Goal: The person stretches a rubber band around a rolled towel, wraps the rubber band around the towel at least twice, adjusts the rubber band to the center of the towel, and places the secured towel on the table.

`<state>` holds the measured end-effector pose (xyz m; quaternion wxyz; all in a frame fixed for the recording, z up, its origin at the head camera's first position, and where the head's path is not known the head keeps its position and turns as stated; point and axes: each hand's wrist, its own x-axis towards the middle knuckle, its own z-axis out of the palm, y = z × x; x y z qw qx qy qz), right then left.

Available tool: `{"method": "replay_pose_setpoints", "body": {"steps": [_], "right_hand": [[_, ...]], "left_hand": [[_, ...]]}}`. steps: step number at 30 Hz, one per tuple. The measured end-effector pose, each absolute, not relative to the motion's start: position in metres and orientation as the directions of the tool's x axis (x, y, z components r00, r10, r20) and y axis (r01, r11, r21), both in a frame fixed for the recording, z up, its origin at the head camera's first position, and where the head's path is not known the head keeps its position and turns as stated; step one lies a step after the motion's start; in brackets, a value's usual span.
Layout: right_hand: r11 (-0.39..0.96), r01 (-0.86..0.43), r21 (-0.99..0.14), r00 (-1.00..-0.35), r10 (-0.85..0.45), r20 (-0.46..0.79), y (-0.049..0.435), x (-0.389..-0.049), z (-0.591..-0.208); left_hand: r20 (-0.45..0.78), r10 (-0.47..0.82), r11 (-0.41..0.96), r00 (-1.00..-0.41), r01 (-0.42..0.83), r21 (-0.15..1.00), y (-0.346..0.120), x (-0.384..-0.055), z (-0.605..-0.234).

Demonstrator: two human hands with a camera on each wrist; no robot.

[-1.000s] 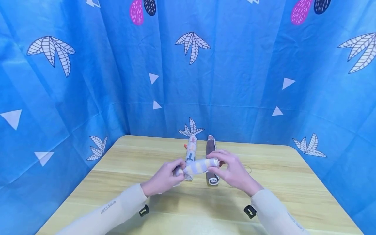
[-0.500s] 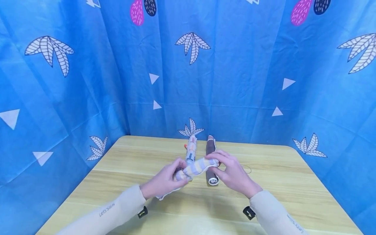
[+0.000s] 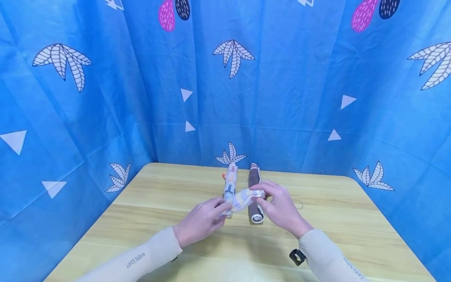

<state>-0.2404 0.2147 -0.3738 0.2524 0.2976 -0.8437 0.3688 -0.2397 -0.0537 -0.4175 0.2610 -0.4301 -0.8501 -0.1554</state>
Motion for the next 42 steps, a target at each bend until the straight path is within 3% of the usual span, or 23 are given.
{"method": "replay_pose_setpoints", "body": {"steps": [8, 13, 19, 22, 25, 29, 33, 37, 42], "right_hand": [[0.597, -0.613, -0.518, -0.753, -0.241, 0.612, 0.213, -0.238, -0.369], [0.596, -0.574, -0.561, -0.79, -0.224, 0.571, 0.212, -0.238, -0.367], [0.579, -0.476, -0.662, -0.867, -0.18, 0.465, 0.218, -0.241, -0.367], [0.56, -0.423, -0.712, -0.9, -0.17, 0.401, 0.219, -0.243, -0.367], [0.544, -0.423, -0.725, -0.903, -0.19, 0.385, 0.219, -0.242, -0.366], [0.533, -0.52, -0.667, -0.852, -0.275, 0.445, 0.216, -0.239, -0.365], [0.492, -0.647, -0.583, -0.76, -0.352, 0.546, 0.217, -0.239, -0.366], [0.474, -0.747, -0.467, -0.657, -0.418, 0.627, 0.221, -0.238, -0.369], [0.533, -0.805, -0.26, -0.548, -0.503, 0.668, 0.223, -0.236, -0.366]], "left_hand": [[0.593, 0.679, 0.578, -0.432, 0.813, -0.07, -0.05, -0.241, -0.414], [0.57, 0.692, 0.575, -0.443, 0.816, -0.063, -0.051, -0.242, -0.414], [0.584, 0.697, 0.543, -0.415, 0.838, -0.052, -0.055, -0.244, -0.415], [0.572, 0.672, 0.553, -0.47, 0.832, 0.034, -0.056, -0.244, -0.415], [0.522, 0.634, 0.573, -0.571, 0.8, 0.178, -0.056, -0.243, -0.414], [0.431, 0.574, 0.549, -0.697, 0.717, 0.429, -0.057, -0.244, -0.412], [0.322, 0.537, 0.411, -0.78, 0.575, 0.707, -0.058, -0.245, -0.408], [0.248, 0.54, 0.287, -0.804, 0.453, 0.844, -0.058, -0.245, -0.404], [0.196, 0.613, 0.204, -0.766, 0.393, 0.896, -0.061, -0.249, -0.404]]}}
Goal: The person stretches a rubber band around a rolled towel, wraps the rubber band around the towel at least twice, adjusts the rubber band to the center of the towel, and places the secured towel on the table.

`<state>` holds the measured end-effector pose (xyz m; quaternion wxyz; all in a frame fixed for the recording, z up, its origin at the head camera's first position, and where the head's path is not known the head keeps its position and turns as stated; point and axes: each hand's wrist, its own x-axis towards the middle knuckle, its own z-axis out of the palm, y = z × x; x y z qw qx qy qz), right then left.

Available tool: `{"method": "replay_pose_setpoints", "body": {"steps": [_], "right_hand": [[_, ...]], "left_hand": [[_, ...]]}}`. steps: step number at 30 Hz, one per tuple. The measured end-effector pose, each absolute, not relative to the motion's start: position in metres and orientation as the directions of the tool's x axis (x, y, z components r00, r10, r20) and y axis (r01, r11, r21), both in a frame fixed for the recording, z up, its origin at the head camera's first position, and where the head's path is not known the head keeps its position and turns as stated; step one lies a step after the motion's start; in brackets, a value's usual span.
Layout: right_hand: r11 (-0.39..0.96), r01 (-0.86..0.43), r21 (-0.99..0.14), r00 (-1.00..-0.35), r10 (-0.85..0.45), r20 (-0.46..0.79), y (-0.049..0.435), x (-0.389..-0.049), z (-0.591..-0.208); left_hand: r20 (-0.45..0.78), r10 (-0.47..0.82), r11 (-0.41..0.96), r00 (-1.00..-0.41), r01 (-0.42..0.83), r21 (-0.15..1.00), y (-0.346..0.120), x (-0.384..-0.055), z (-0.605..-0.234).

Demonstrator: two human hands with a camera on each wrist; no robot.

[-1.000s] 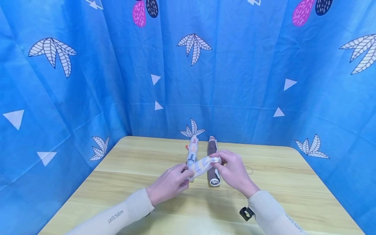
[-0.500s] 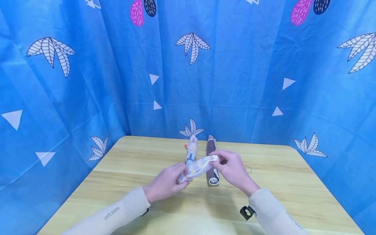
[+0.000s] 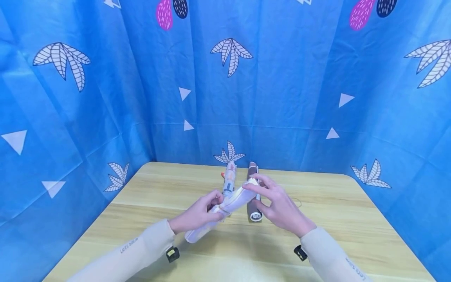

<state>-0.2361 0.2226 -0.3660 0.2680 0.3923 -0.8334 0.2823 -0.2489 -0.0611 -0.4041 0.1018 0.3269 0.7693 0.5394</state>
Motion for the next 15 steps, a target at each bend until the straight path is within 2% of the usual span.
{"method": "replay_pose_setpoints", "body": {"steps": [5, 9, 12, 15], "right_hand": [[0.519, -0.829, -0.21, -0.512, -0.55, 0.66, 0.224, -0.236, -0.363], [0.51, -0.835, -0.206, -0.503, -0.555, 0.663, 0.226, -0.237, -0.363], [0.511, -0.829, -0.226, -0.516, -0.545, 0.661, 0.227, -0.237, -0.363], [0.522, -0.815, -0.252, -0.539, -0.524, 0.659, 0.229, -0.238, -0.364]], "left_hand": [[0.134, 0.687, 0.139, -0.714, 0.311, 0.94, -0.064, -0.25, -0.403], [0.166, 0.653, 0.184, -0.739, 0.367, 0.912, -0.062, -0.244, -0.405], [0.261, 0.614, 0.352, -0.745, 0.554, 0.755, -0.059, -0.236, -0.406], [0.382, 0.611, 0.505, -0.693, 0.713, 0.486, -0.056, -0.228, -0.407]]}}
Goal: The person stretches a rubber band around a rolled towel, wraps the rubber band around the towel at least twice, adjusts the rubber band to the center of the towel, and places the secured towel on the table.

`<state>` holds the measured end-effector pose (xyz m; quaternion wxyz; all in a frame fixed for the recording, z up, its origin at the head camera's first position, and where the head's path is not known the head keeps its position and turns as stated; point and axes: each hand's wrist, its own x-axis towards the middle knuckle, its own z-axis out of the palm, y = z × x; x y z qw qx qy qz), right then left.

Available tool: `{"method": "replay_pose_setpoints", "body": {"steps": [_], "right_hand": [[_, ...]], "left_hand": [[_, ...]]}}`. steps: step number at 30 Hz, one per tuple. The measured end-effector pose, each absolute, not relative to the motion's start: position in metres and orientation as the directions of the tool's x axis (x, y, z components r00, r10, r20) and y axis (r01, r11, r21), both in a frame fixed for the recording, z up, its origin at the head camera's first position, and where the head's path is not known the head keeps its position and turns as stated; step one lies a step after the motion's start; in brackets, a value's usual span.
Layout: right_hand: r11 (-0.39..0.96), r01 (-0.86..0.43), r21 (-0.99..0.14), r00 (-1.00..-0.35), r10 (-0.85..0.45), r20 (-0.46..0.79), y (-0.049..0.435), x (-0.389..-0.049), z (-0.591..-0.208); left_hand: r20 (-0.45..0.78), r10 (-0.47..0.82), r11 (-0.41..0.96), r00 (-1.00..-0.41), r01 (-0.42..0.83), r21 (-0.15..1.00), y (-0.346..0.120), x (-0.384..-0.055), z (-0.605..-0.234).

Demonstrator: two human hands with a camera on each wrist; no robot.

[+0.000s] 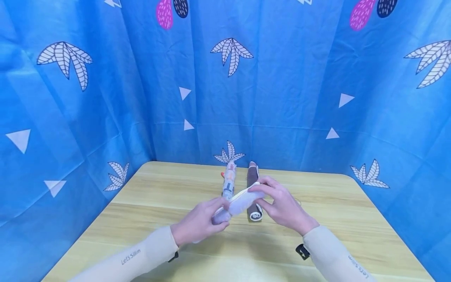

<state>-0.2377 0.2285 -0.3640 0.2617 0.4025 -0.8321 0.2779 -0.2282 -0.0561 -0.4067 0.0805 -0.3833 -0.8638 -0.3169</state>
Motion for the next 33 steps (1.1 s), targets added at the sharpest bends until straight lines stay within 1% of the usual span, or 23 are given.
{"method": "replay_pose_setpoints", "body": {"steps": [1, 2, 4, 7, 14, 19, 22, 24, 26, 27, 28, 30, 33], "right_hand": [[0.526, -0.809, -0.261, -0.548, -0.515, 0.659, 0.229, -0.238, -0.364], [0.531, -0.803, -0.271, -0.557, -0.506, 0.659, 0.229, -0.238, -0.364], [0.538, -0.795, -0.281, -0.567, -0.493, 0.66, 0.23, -0.238, -0.365], [0.539, -0.79, -0.291, -0.571, -0.476, 0.669, 0.232, -0.239, -0.365], [0.531, -0.803, -0.269, -0.54, -0.46, 0.705, 0.232, -0.242, -0.364], [0.539, -0.799, -0.267, -0.547, -0.468, 0.694, 0.23, -0.244, -0.366], [0.542, -0.799, -0.261, -0.548, -0.475, 0.688, 0.229, -0.246, -0.367], [0.545, -0.796, -0.265, -0.552, -0.473, 0.686, 0.23, -0.246, -0.368], [0.548, -0.79, -0.275, -0.562, -0.467, 0.683, 0.231, -0.247, -0.368], [0.555, -0.783, -0.282, -0.571, -0.462, 0.678, 0.231, -0.247, -0.368], [0.56, -0.775, -0.293, -0.582, -0.454, 0.674, 0.232, -0.247, -0.367], [0.567, -0.756, -0.327, -0.613, -0.436, 0.659, 0.234, -0.246, -0.366], [0.573, -0.724, -0.384, -0.658, -0.408, 0.632, 0.234, -0.245, -0.363]], "left_hand": [[0.42, 0.614, 0.532, -0.668, 0.744, 0.405, -0.055, -0.226, -0.407], [0.446, 0.618, 0.543, -0.647, 0.762, 0.354, -0.055, -0.225, -0.407], [0.484, 0.618, 0.55, -0.619, 0.781, 0.296, -0.054, -0.223, -0.408], [0.502, 0.617, 0.556, -0.606, 0.787, 0.267, -0.052, -0.222, -0.406], [0.473, 0.657, 0.566, -0.587, 0.799, 0.204, -0.045, -0.224, -0.399], [0.479, 0.662, 0.572, -0.577, 0.802, 0.174, -0.044, -0.225, -0.4], [0.499, 0.667, 0.555, -0.553, 0.816, 0.163, -0.046, -0.227, -0.403], [0.522, 0.671, 0.54, -0.527, 0.83, 0.144, -0.048, -0.228, -0.406], [0.543, 0.673, 0.534, -0.502, 0.838, 0.113, -0.05, -0.229, -0.408], [0.551, 0.669, 0.534, -0.499, 0.838, 0.11, -0.051, -0.229, -0.409], [0.556, 0.662, 0.533, -0.503, 0.837, 0.124, -0.053, -0.23, -0.409], [0.546, 0.638, 0.527, -0.543, 0.825, 0.204, -0.054, -0.231, -0.407], [0.483, 0.598, 0.494, -0.639, 0.769, 0.406, -0.056, -0.232, -0.404]]}}
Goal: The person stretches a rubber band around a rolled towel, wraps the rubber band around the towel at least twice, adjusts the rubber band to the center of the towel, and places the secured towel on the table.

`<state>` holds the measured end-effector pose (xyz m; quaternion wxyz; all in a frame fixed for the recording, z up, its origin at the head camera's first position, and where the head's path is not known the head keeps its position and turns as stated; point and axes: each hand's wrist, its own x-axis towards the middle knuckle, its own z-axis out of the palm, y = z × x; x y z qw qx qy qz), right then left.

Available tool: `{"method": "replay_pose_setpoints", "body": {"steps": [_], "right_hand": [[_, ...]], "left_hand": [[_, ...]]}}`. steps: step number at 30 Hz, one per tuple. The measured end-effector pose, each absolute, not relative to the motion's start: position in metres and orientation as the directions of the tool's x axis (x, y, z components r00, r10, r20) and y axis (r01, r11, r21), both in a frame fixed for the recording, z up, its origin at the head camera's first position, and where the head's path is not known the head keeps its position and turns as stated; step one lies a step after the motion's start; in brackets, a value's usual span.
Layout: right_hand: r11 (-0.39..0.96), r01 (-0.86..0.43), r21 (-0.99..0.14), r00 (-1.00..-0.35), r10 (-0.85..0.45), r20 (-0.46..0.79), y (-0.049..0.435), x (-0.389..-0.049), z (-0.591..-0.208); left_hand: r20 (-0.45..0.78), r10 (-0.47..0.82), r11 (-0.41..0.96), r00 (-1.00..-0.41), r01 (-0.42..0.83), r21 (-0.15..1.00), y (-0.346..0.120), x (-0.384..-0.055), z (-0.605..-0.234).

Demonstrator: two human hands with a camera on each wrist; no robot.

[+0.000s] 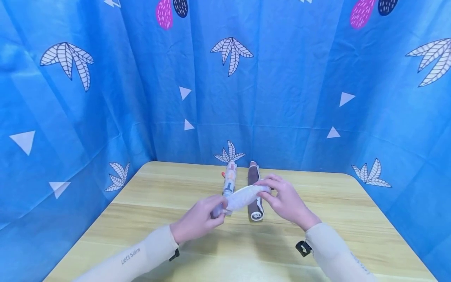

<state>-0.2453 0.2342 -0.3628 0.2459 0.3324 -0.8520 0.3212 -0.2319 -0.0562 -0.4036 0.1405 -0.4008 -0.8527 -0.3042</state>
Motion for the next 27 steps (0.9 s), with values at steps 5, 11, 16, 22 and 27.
{"method": "replay_pose_setpoints", "body": {"steps": [5, 11, 16, 22, 27], "right_hand": [[0.567, -0.709, -0.42, -0.685, -0.41, 0.603, 0.237, -0.245, -0.358], [0.551, -0.741, -0.383, -0.656, -0.474, 0.587, 0.24, -0.242, -0.36], [0.539, -0.777, -0.326, -0.609, -0.509, 0.609, 0.241, -0.241, -0.361], [0.469, -0.791, -0.392, -0.604, -0.498, 0.623, 0.241, -0.242, -0.363], [0.456, -0.793, -0.404, -0.603, -0.491, 0.629, 0.24, -0.242, -0.365]], "left_hand": [[0.367, 0.569, 0.368, -0.736, 0.627, 0.686, -0.055, -0.237, -0.399], [0.263, 0.573, 0.216, -0.777, 0.452, 0.865, -0.059, -0.242, -0.401], [0.204, 0.618, 0.124, -0.759, 0.35, 0.928, -0.061, -0.245, -0.402], [0.205, 0.622, 0.084, -0.756, 0.324, 0.942, -0.059, -0.242, -0.401], [0.286, 0.578, 0.307, -0.764, 0.529, 0.791, -0.055, -0.234, -0.404]]}}
